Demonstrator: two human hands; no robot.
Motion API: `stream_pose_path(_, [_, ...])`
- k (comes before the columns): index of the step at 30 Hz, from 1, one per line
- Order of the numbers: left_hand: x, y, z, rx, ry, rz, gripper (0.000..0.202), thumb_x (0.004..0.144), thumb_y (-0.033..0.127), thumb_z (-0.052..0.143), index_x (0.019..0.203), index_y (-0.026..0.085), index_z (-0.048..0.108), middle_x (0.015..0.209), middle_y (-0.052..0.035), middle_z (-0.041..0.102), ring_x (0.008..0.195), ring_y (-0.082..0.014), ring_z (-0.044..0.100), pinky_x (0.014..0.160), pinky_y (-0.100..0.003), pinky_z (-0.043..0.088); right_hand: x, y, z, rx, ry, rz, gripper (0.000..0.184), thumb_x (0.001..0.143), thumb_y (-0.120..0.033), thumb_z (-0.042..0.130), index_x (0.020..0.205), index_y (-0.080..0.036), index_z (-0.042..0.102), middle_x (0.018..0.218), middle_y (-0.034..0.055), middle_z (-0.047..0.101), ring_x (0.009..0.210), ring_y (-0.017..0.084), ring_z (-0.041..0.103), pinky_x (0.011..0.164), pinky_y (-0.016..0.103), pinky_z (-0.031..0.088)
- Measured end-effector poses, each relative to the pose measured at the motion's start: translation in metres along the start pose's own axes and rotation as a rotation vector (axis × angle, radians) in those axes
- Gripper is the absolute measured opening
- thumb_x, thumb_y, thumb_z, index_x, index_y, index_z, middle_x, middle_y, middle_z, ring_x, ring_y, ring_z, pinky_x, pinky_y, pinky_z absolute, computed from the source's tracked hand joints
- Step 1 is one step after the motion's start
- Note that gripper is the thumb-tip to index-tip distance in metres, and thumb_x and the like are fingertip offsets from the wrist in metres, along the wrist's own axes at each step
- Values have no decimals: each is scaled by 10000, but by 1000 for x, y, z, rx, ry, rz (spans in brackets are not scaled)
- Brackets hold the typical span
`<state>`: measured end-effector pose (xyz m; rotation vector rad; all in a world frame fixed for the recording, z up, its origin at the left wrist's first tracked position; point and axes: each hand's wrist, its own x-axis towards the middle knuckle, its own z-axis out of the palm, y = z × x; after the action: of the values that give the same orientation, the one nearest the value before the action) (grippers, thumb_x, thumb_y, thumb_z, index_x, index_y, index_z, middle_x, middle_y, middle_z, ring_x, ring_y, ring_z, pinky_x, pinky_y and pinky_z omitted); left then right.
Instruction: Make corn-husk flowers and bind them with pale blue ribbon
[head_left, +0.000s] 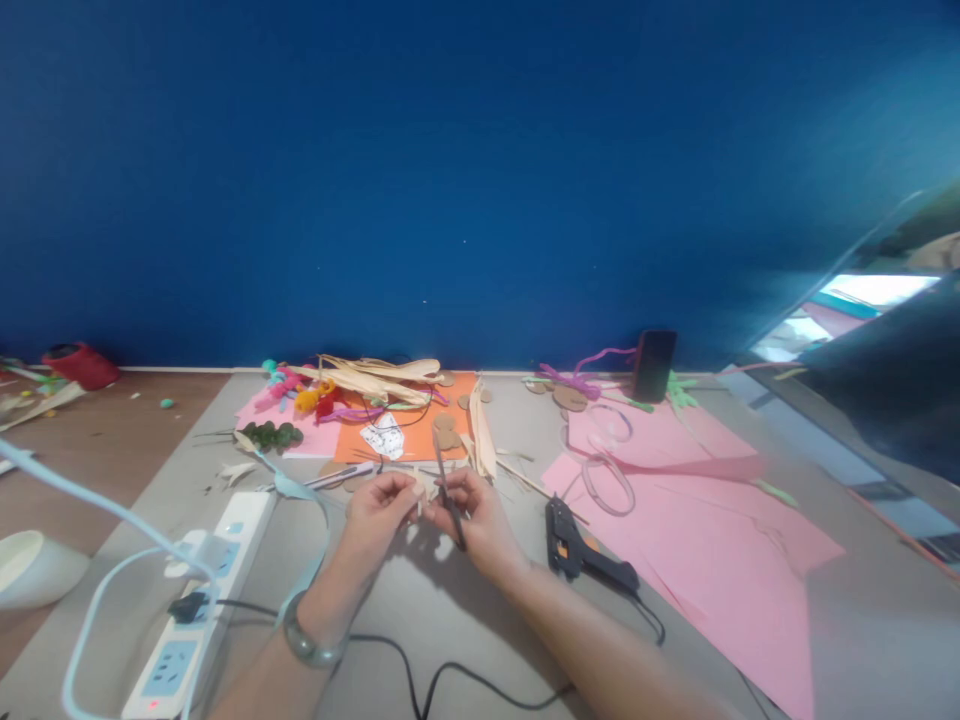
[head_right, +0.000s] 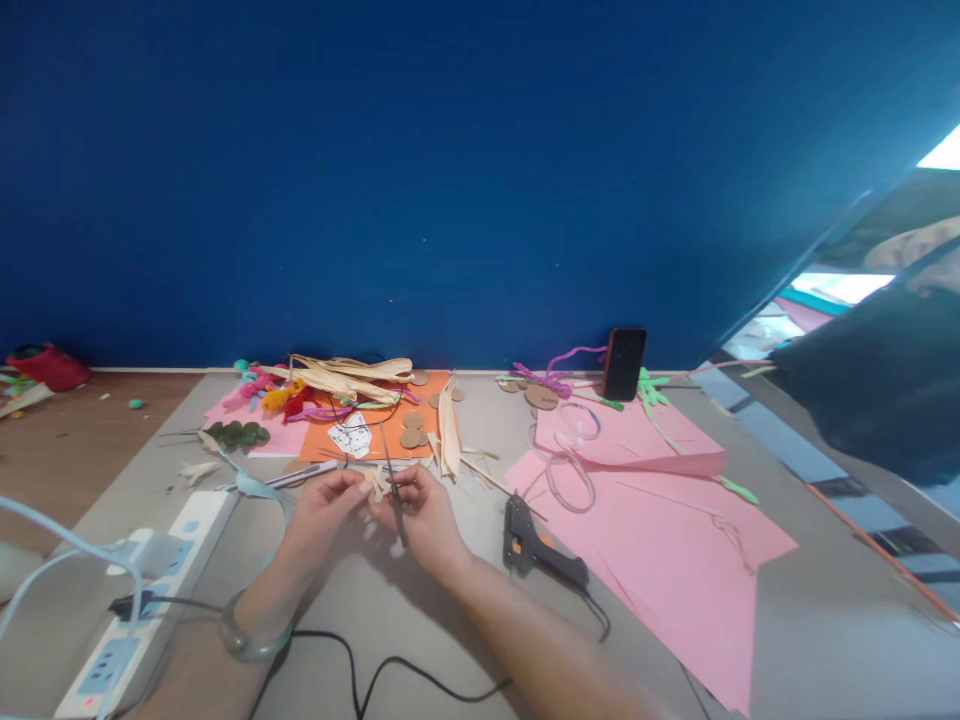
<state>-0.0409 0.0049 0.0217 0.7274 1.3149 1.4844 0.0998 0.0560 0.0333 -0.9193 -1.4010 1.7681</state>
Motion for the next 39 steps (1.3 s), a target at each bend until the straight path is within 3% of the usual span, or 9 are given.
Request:
stream_pose_path(5, [-1,11,-2,9,84,59,192,689,316,701,648,155,604,481,46,522,449,-73,430,467,-190,325,-2,-4,0,-196,-115,-76,466,535,-311,850,841,-207,513,663,-34,611,639,140,551,648,273,422])
stream_pose_path(11, [-2,16,-3,29,170,151,156,696,284,670,634,167,589,486,48,519,465,-82,446,480,-193,343,-3,1,0,-229,-228,-31,428,596,-347,808,830,-207,477,649,-30,601,586,129,530,579,256,413])
stream_pose_path(21, [-2,16,-4,125,186,210,198,722,245,626,554,179,545,505,37,511,512,-104,467,532,-215,366,-4,6,1,-208,-221,32,436,585,-356,814,810,-205,473,583,-48,577,507,107,498,499,226,388])
stream_pose_path(39, [0,12,-7,108,168,172,172,729,264,649,597,170,590,501,37,518,494,-95,445,513,-211,351,-3,0,4,-130,-156,98,496,460,-363,878,718,-193,491,478,-105,470,448,67,395,455,195,302])
